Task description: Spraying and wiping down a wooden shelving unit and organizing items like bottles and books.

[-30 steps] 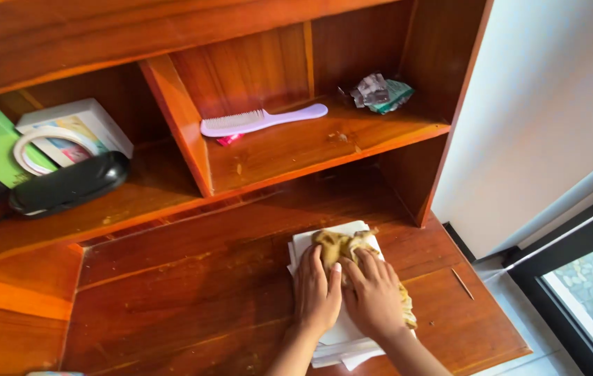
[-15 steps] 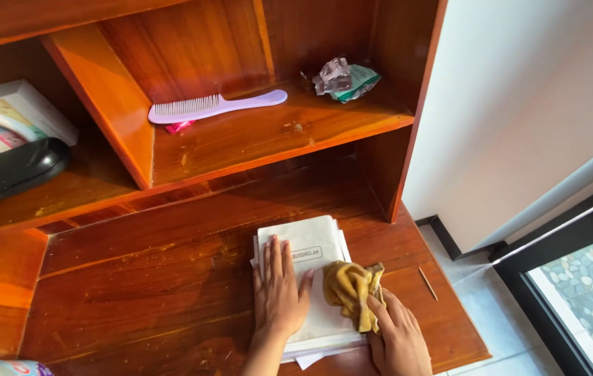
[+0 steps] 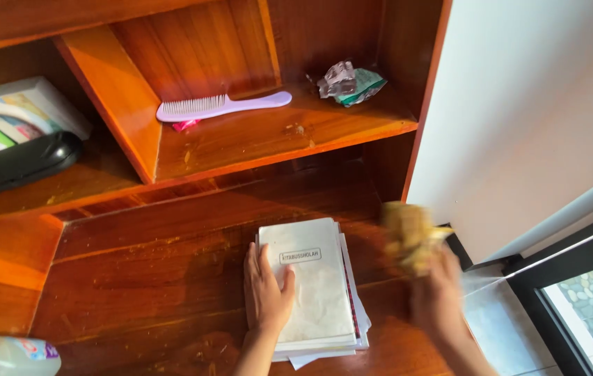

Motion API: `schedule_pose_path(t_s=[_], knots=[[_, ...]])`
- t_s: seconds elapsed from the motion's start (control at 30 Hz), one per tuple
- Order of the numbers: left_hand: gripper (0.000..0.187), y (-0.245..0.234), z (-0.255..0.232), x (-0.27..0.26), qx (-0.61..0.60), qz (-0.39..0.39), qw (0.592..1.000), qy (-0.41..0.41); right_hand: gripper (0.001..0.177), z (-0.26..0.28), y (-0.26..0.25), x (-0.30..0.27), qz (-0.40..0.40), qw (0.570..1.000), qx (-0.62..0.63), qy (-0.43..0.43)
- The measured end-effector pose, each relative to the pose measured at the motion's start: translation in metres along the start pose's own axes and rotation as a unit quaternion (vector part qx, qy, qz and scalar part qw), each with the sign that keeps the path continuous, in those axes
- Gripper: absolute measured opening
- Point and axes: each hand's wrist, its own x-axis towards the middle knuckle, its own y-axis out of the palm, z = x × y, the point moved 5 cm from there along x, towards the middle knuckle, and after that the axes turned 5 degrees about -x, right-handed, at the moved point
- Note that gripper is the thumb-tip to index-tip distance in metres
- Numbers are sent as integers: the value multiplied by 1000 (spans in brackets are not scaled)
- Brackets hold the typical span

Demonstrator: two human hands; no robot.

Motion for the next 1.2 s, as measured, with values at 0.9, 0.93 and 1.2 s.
schedule_pose_path(t_s=[0.9, 0.93, 1.2], knots=[[80, 12, 28, -9, -47, -100, 984, -140, 44, -20, 95, -32, 125, 895, 142, 405], [80, 3, 30, -2, -44, -102, 984, -139, 44, -15, 100, -29, 125, 894, 146, 404], [61, 15, 56, 22, -240, 148, 868, -408, 47, -36, 125, -35, 134, 797, 263, 527]])
